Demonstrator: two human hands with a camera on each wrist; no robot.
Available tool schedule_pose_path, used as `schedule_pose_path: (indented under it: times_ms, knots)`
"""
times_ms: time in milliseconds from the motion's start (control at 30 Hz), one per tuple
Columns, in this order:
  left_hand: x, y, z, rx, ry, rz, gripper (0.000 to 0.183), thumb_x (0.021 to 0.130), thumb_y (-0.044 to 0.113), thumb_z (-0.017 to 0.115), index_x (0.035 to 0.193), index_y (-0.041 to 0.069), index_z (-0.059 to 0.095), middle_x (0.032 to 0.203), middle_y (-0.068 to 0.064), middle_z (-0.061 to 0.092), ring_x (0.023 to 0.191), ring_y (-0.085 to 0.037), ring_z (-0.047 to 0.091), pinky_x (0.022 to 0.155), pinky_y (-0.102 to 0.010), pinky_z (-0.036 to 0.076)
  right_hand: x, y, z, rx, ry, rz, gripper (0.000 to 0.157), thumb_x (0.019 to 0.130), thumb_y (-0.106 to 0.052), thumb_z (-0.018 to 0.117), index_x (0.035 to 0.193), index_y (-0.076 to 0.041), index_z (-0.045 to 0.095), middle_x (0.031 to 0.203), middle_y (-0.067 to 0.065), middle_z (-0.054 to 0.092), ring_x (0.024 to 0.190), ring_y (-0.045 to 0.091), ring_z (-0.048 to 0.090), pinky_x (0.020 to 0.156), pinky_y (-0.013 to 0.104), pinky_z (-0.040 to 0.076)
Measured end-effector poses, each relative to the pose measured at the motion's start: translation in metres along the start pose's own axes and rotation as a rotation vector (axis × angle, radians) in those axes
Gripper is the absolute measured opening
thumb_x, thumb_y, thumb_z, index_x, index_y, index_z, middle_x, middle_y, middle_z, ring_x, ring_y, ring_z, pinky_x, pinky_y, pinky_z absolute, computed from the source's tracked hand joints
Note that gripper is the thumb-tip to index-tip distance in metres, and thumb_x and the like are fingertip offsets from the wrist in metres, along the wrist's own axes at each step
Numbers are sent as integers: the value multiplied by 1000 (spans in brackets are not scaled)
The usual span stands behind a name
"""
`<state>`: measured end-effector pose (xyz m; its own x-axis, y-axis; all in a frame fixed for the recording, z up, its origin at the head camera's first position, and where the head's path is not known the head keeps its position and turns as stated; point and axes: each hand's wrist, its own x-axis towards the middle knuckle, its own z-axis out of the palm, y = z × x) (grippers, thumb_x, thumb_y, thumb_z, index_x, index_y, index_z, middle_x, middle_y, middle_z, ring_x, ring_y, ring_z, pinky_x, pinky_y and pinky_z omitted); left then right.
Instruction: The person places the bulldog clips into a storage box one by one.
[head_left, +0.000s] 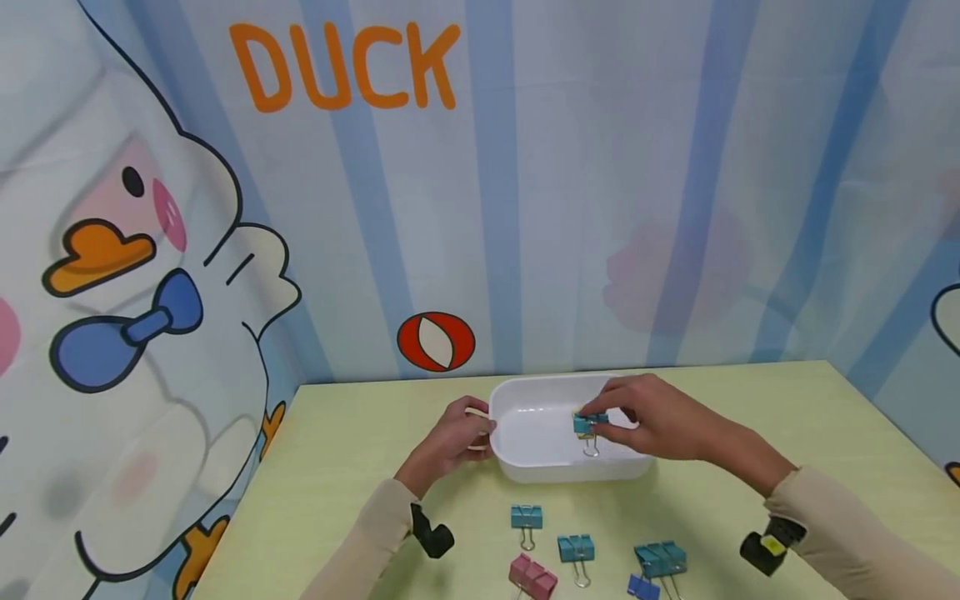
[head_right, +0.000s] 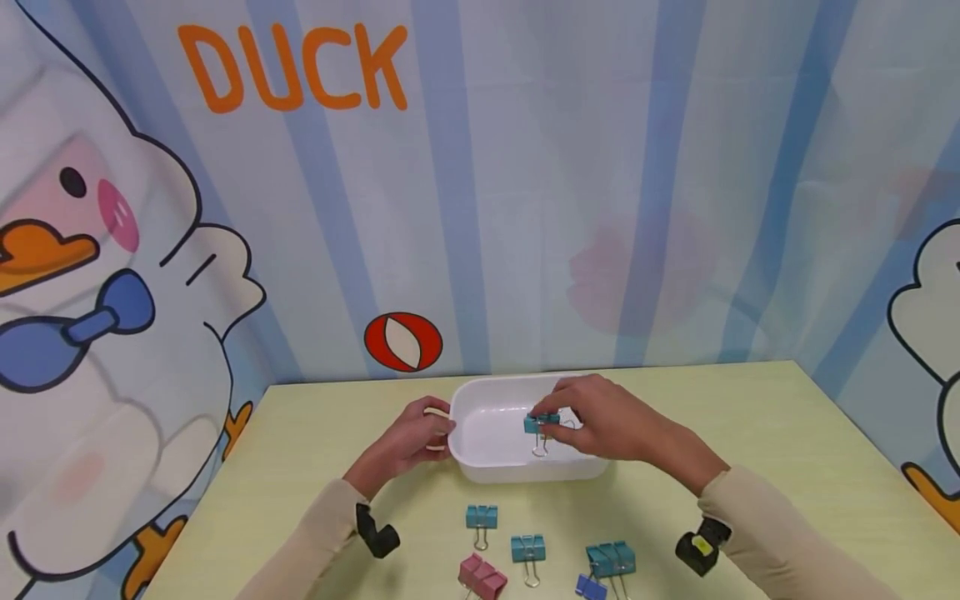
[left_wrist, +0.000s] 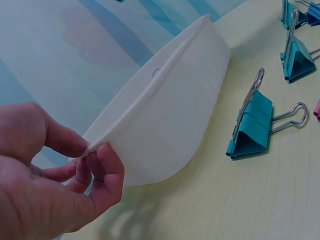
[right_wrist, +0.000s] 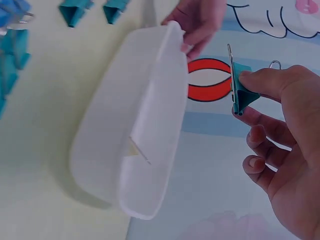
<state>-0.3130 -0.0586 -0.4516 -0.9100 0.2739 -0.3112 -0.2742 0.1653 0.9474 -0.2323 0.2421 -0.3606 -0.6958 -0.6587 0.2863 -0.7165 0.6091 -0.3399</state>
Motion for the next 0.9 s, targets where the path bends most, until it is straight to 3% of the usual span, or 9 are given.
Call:
schedule_pose_path:
  times_ms: [167,333,733,900]
  knots:
    - [1,0,-1,-3,0,0,37,98,5,60,133,1,47,108,-18,58,80,-26,60,69,-31,56,21,0,-13,-19,45,-21,21,96,-16,75,117,-14,79,95,-10,69,64,3,45,57,25,44]
    - [2,-2,-2,-9,-4,8,38,97,5,60,133,0,47,108,-19,58,79,-25,59,66,-30,55,38,2,-15,-8,31,12,22,97,-16,74,118,-12,79,100,-6,72,66,5,48,58,26,46]
    - [-1,-2,-2,-19,-23,24,39,98,5,59,134,-1,46,107,-19,58,76,-24,59,64,-30,54,48,13,-8,25,71,62,21,97,-15,73,117,-10,79,99,-3,72,63,7,50,59,28,46]
    - [0,-2,-2,-18,-26,30,39,98,5,59,134,-1,45,105,-18,58,76,-24,59,64,-30,54,48,13,-7,-14,97,113,41,95,-33,76,131,-13,72,113,2,71,69,10,53,63,29,48]
